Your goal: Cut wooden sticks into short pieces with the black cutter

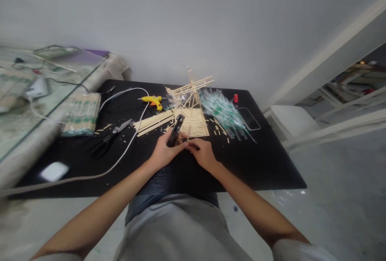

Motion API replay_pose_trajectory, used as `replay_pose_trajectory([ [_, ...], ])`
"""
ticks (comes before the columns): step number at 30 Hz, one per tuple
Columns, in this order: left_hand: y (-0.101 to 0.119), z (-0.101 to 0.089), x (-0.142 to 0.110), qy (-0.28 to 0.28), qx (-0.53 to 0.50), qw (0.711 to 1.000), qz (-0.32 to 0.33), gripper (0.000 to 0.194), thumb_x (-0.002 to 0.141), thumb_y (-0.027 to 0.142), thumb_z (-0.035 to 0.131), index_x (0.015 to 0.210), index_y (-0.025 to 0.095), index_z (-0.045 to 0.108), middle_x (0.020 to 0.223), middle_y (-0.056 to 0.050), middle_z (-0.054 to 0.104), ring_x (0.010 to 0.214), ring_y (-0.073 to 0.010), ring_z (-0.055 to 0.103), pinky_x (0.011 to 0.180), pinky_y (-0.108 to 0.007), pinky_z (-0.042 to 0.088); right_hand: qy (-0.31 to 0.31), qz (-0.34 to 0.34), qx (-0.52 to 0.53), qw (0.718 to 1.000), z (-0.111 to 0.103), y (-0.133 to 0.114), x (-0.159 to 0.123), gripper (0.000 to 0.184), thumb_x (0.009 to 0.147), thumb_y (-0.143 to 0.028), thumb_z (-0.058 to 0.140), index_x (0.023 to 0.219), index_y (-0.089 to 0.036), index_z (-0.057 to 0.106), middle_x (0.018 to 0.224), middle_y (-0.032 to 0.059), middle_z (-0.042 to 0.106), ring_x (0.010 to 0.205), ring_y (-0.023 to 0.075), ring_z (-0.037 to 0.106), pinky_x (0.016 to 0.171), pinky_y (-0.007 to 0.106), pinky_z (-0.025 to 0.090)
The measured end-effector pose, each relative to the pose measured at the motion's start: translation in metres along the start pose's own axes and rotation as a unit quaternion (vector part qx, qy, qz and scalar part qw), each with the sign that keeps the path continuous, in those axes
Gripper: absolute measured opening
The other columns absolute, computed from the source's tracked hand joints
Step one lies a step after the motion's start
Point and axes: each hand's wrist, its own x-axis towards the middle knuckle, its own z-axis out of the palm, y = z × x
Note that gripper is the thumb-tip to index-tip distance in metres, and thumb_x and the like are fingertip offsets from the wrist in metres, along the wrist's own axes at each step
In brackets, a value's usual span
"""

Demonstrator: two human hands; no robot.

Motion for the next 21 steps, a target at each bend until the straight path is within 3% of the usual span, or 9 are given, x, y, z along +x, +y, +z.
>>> replay_pose_trajectory([
  [4, -0.0076, 0.0061, 0.0025, -0.002, -0.055, 0.998, -0.031, 0.030, 0.071, 0.030, 0.084, 0.077, 0.019, 0.057, 0.090, -0.004, 0.073, 0.079, -0.0168, 0.066, 0.075, -0.030, 0.052, 0.004, -0.016, -0.006, 1.000, 0.0016, 0.0018, -0.0002, 0.015, 0.095, -0.030, 0.068, 0.090, -0.020, 0.078, 0.087, 0.0067, 0.079, 0.077, 0.0208, 0.072, 0.075, 0.029, 0.055],
  [9, -0.0080, 0.0078, 0.0046, 0.007, -0.070, 0.997, -0.041, 0.029, 0.070, 0.030, 0.084, 0.075, 0.019, 0.058, 0.082, -0.002, 0.071, 0.081, -0.0180, 0.067, 0.080, -0.032, 0.054, 0.007, -0.021, -0.009, 1.000, 0.0040, 0.0022, 0.0001, 0.013, 0.095, -0.029, 0.069, 0.088, -0.020, 0.077, 0.084, 0.0059, 0.078, 0.074, 0.0204, 0.071, 0.073, 0.029, 0.055],
  [21, -0.0075, 0.0081, 0.0042, -0.004, -0.088, 0.994, -0.066, 0.037, 0.066, 0.035, 0.088, 0.071, 0.019, 0.055, 0.076, -0.002, 0.071, 0.066, -0.0143, 0.063, 0.066, -0.029, 0.053, -0.001, -0.010, -0.006, 1.000, 0.0040, -0.0008, -0.0001, 0.017, 0.095, -0.031, 0.068, 0.085, -0.021, 0.078, 0.080, 0.0048, 0.077, 0.071, 0.0198, 0.070, 0.071, 0.029, 0.054],
])
